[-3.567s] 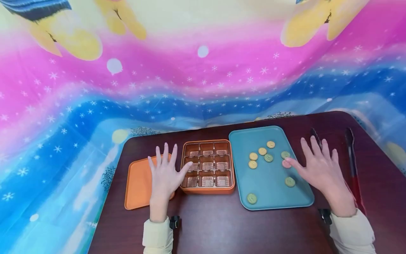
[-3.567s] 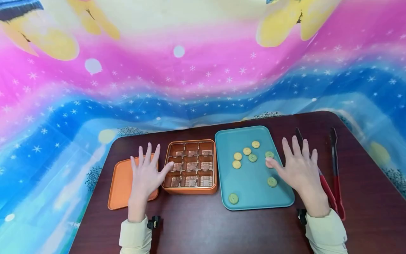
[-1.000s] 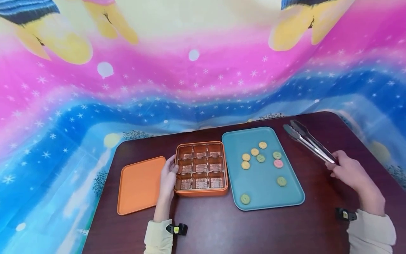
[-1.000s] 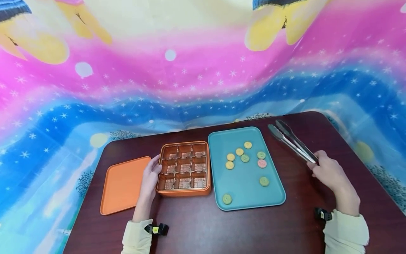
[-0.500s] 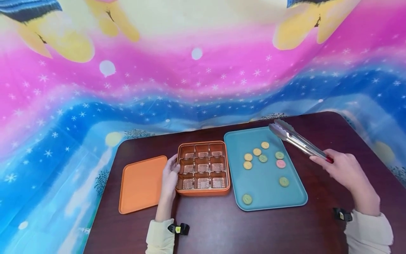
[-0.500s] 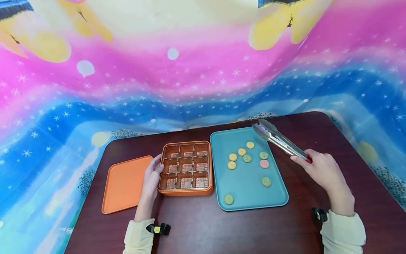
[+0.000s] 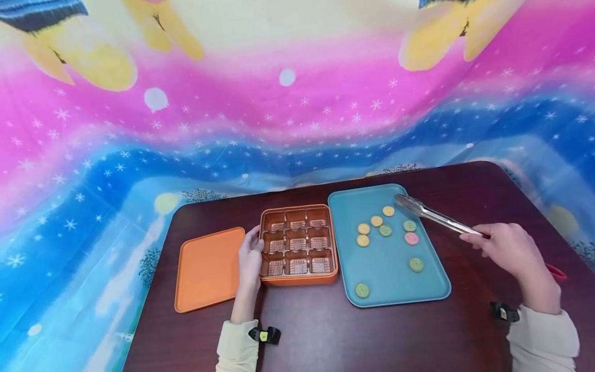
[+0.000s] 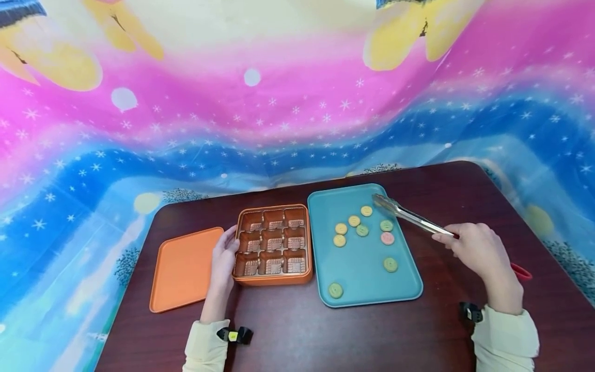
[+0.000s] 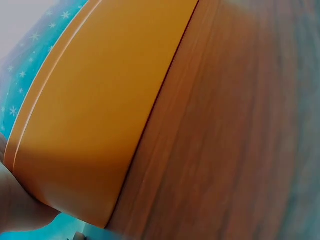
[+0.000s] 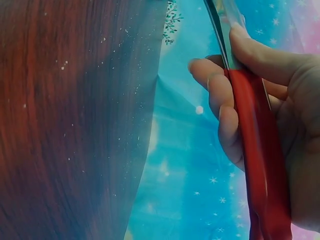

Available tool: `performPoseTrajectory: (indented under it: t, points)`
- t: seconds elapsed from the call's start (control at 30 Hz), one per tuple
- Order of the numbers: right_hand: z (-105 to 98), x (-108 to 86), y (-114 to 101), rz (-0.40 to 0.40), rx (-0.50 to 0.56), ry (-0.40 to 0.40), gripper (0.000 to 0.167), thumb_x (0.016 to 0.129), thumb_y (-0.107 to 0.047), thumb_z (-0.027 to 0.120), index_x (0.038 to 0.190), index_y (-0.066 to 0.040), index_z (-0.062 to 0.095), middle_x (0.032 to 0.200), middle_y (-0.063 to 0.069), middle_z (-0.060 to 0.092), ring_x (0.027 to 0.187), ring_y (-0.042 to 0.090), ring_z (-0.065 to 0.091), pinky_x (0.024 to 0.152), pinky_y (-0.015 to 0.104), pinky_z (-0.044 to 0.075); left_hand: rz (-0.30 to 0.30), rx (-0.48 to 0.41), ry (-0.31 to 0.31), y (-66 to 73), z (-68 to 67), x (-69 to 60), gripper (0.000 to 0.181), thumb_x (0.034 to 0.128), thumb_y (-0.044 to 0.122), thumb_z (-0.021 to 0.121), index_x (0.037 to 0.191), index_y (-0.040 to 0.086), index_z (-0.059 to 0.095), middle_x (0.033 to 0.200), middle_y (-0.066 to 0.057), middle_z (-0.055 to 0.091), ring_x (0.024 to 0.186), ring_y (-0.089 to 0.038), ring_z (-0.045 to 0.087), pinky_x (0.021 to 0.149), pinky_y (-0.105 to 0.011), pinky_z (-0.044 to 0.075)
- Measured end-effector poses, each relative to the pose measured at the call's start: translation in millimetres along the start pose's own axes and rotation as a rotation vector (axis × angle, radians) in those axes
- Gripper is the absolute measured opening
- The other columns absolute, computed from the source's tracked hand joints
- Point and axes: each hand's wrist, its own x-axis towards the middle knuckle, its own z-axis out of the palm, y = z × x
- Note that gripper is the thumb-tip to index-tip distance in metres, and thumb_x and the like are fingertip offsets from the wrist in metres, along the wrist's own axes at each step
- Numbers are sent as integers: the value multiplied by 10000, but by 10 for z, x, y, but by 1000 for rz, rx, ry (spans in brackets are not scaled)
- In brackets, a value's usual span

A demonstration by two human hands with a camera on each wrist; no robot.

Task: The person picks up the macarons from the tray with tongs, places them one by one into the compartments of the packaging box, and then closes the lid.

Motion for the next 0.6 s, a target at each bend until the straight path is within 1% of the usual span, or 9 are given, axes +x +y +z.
performPoseTrajectory:
  t: [0.13,0.2,0.27,0.4,0.6]
  points:
    - [-16,-8,-23,16,-3,-27,311,943,-284,773,1016,19,772,622,-60,643,583,133,588,572,435,480,-6,-20,14,-36,33,-13,445,1066,-1,436,1509,-24,473,1506,-246,503,1429,-346,434,1147,-531,339]
    - [-14,-2,-44,18,0,-39,308,938,-274,779,1017,24,771,629,-52,648,586,136,584,571,423,477,-12,-33,24,-47,41,-20,448,1066,-2,434,1512,-22,469,1509,-244,500,1432,-343,429,1149,-528,336]
    - [-13,7,-62,15,-1,-49,299,931,-261,785,1013,27,772,650,-33,664,591,140,586,578,437,492,-19,-38,39,-60,49,-38,448,1064,-8,432,1509,-23,470,1511,-242,498,1438,-340,421,1151,-528,333]
    - [-26,18,-74,16,-6,-84,294,922,-248,793,1004,34,769,690,-9,684,599,151,582,582,445,500,-23,-50,62,-50,78,-81,443,1060,-19,426,1500,-30,471,1514,-237,496,1445,-330,414,1154,-520,332]
    - [-60,-7,-67,26,-42,-118,361,928,-273,787,1060,61,752,647,-38,631,594,165,524,556,379,431,-8,-64,55,-28,103,-85,443,1062,-12,418,1503,-25,465,1514,-229,498,1434,-319,427,1148,-511,340]
